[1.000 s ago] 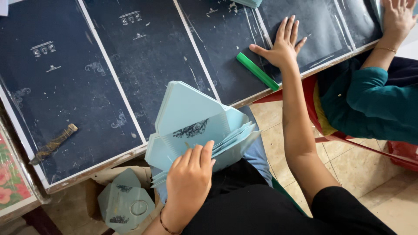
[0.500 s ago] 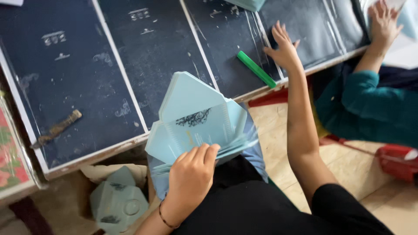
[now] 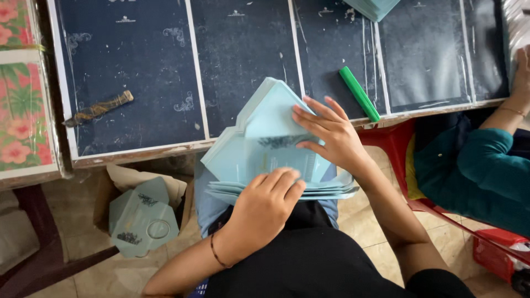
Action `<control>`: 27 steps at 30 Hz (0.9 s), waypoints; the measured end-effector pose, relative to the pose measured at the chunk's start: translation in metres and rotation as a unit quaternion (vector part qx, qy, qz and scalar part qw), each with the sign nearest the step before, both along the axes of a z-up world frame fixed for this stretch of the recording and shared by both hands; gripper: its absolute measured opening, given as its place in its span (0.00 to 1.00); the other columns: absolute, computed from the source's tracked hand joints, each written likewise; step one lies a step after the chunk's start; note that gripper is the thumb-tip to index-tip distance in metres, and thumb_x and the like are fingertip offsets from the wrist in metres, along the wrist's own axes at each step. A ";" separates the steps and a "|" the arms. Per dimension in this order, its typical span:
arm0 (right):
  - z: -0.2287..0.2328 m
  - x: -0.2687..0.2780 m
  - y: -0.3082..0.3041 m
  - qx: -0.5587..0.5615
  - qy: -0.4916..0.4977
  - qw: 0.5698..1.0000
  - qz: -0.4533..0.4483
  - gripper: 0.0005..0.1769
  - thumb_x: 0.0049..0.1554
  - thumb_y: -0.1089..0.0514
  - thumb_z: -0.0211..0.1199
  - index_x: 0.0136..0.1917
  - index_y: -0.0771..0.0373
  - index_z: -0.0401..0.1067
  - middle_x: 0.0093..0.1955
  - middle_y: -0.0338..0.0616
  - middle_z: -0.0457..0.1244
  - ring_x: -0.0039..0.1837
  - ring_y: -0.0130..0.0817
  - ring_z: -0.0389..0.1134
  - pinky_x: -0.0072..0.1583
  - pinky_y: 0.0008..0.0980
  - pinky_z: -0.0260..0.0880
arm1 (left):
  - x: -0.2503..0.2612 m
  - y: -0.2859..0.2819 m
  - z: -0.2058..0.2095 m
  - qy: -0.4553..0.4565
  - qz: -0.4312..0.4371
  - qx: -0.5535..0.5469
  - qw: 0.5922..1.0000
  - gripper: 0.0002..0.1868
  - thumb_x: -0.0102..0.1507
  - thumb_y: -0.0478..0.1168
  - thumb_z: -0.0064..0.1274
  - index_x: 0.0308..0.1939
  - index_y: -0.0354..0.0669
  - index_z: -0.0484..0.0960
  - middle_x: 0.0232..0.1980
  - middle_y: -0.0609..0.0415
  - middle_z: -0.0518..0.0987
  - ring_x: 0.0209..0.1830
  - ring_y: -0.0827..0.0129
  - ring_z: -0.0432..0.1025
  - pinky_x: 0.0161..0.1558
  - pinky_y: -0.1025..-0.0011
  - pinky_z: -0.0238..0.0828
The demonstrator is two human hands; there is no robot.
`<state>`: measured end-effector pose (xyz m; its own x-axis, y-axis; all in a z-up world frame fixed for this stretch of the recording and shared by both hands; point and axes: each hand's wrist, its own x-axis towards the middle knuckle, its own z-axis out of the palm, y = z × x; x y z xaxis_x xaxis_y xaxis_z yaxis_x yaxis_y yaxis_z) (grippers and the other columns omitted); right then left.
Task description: The person picks up a stack of light blue papers and places them on their lap. They then repeatedly pick up individual papers from the stack and place them back on top, aligning the edges.
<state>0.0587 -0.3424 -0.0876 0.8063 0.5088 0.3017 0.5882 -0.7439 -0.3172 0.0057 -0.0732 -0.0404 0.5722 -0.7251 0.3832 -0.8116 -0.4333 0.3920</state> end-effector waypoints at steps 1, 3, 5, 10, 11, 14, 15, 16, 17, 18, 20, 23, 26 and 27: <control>0.000 -0.005 0.000 0.001 0.001 1.000 0.000 0.35 0.64 0.50 0.76 0.79 0.61 0.70 0.81 0.45 0.63 0.87 0.47 0.56 0.85 0.57 0.51 | 0.001 -0.001 0.006 0.001 0.000 0.001 1.000 0.08 0.72 0.34 0.51 0.54 0.42 0.82 0.60 0.47 0.82 0.62 0.57 0.77 0.54 0.64 0.73; 0.001 -0.012 0.000 0.047 -0.035 0.997 0.051 0.15 0.72 0.60 0.59 0.70 0.60 0.76 0.69 0.41 0.72 0.79 0.54 0.66 0.79 0.62 0.62 | 0.006 -0.003 0.018 0.001 0.000 -0.023 1.000 0.03 0.75 0.34 0.53 0.47 0.38 0.80 0.74 0.32 0.75 0.78 0.43 0.68 0.76 0.45 0.66; 0.034 -0.015 -0.004 0.095 0.069 0.984 0.133 0.17 0.66 0.53 0.64 0.66 0.61 0.78 0.66 0.44 0.73 0.75 0.51 0.70 0.80 0.63 0.62 | 0.001 -0.005 0.010 -0.005 0.028 -0.001 1.000 0.02 0.74 0.36 0.55 0.48 0.43 0.80 0.73 0.31 0.75 0.77 0.37 0.68 0.77 0.43 0.64; 0.015 0.005 -0.016 0.027 0.088 0.994 0.061 0.43 0.69 0.51 0.68 0.89 0.55 0.51 0.90 0.46 0.49 0.93 0.54 0.42 0.89 0.72 0.36 | -0.012 -0.001 -0.001 -0.051 0.043 0.076 0.995 0.41 0.76 0.29 0.53 0.86 0.69 0.55 0.43 0.50 0.74 0.30 0.66 0.66 0.35 0.66 0.66; -0.006 0.004 -0.017 0.007 0.059 0.996 0.061 0.46 0.66 0.50 0.72 0.88 0.59 0.52 0.89 0.48 0.51 0.91 0.52 0.46 0.88 0.69 0.40 | -0.014 -0.002 0.000 -0.045 0.025 0.056 0.997 0.25 0.72 0.30 0.56 0.70 0.55 0.70 0.37 0.54 0.73 0.29 0.65 0.67 0.32 0.64 0.63; -0.016 -0.004 -0.010 0.017 -0.026 0.998 0.058 0.33 0.63 0.55 0.76 0.76 0.64 0.66 0.78 0.49 0.63 0.82 0.48 0.61 0.86 0.70 0.44 | -0.018 -0.002 0.002 -0.038 -0.020 0.021 0.999 0.04 0.71 0.31 0.57 0.45 0.44 0.79 0.31 0.57 0.70 0.29 0.64 0.66 0.31 0.64 0.61; -0.011 -0.012 -0.005 0.050 -0.081 0.994 0.049 0.17 0.64 0.60 0.76 0.65 0.65 0.79 0.67 0.46 0.73 0.74 0.47 0.72 0.84 0.72 0.43 | -0.020 -0.001 0.002 -0.034 -0.053 0.006 0.998 0.12 0.73 0.31 0.55 0.36 0.46 0.73 0.32 0.57 0.69 0.29 0.64 0.65 0.35 0.66 0.61; -0.004 -0.023 -0.006 0.050 -0.079 0.994 0.047 0.17 0.64 0.60 0.76 0.65 0.65 0.79 0.67 0.46 0.73 0.74 0.47 0.72 0.84 0.72 0.43 | -0.019 -0.001 0.009 -0.033 -0.055 0.006 0.998 0.12 0.73 0.31 0.55 0.36 0.46 0.73 0.32 0.57 0.69 0.29 0.64 0.65 0.35 0.66 0.61; 0.003 -0.030 -0.008 0.095 0.005 0.991 0.091 0.09 0.65 0.61 0.70 0.57 0.66 0.77 0.57 0.46 0.71 0.61 0.46 0.72 0.66 0.58 0.59 | -0.015 -0.002 0.014 -0.035 -0.016 -0.004 0.999 0.10 0.73 0.32 0.55 0.37 0.43 0.77 0.54 0.46 0.72 0.54 0.54 0.67 0.56 0.55 0.62; 0.011 -0.037 -0.009 0.137 0.089 0.977 0.135 0.05 0.66 0.62 0.64 0.50 0.67 0.74 0.46 0.45 0.69 0.48 0.44 0.71 0.49 0.43 0.75 | -0.011 -0.003 0.020 -0.037 0.023 -0.015 0.999 0.08 0.73 0.33 0.56 0.38 0.41 0.80 0.76 0.36 0.75 0.79 0.44 0.68 0.76 0.45 0.63; 0.031 -0.013 -0.011 0.155 0.093 0.978 0.103 0.20 0.69 0.49 0.52 0.59 0.68 0.74 0.57 0.48 0.69 0.63 0.49 0.70 0.69 0.53 0.60 | -0.007 -0.004 0.016 -0.032 0.040 -0.015 0.999 0.05 0.72 0.33 0.60 0.48 0.45 0.80 0.68 0.35 0.77 0.69 0.45 0.73 0.69 0.48 0.71; 0.002 -0.003 -0.011 0.081 0.068 0.993 0.056 0.34 0.68 0.41 0.58 0.78 0.65 0.65 0.79 0.49 0.61 0.84 0.50 0.58 0.88 0.66 0.40 | -0.016 -0.002 0.006 -0.032 0.036 0.016 0.999 0.26 0.73 0.31 0.59 0.72 0.58 0.71 0.49 0.44 0.74 0.45 0.56 0.71 0.48 0.58 0.71; -0.011 -0.010 -0.007 0.009 -0.010 0.999 0.031 0.33 0.64 0.52 0.74 0.76 0.63 0.67 0.80 0.47 0.61 0.86 0.50 0.54 0.86 0.69 0.43 | -0.017 -0.003 0.006 -0.038 -0.002 0.019 0.999 0.19 0.75 0.31 0.55 0.66 0.54 0.71 0.36 0.55 0.70 0.31 0.65 0.66 0.34 0.66 0.62; -0.010 -0.015 -0.004 0.033 -0.053 0.998 0.024 0.18 0.64 0.59 0.73 0.65 0.66 0.78 0.70 0.49 0.71 0.82 0.53 0.61 0.84 0.69 0.50 | -0.018 -0.003 0.008 -0.036 -0.019 -0.005 0.999 0.00 0.74 0.33 0.57 0.48 0.41 0.81 0.34 0.55 0.71 0.33 0.63 0.68 0.35 0.66 0.62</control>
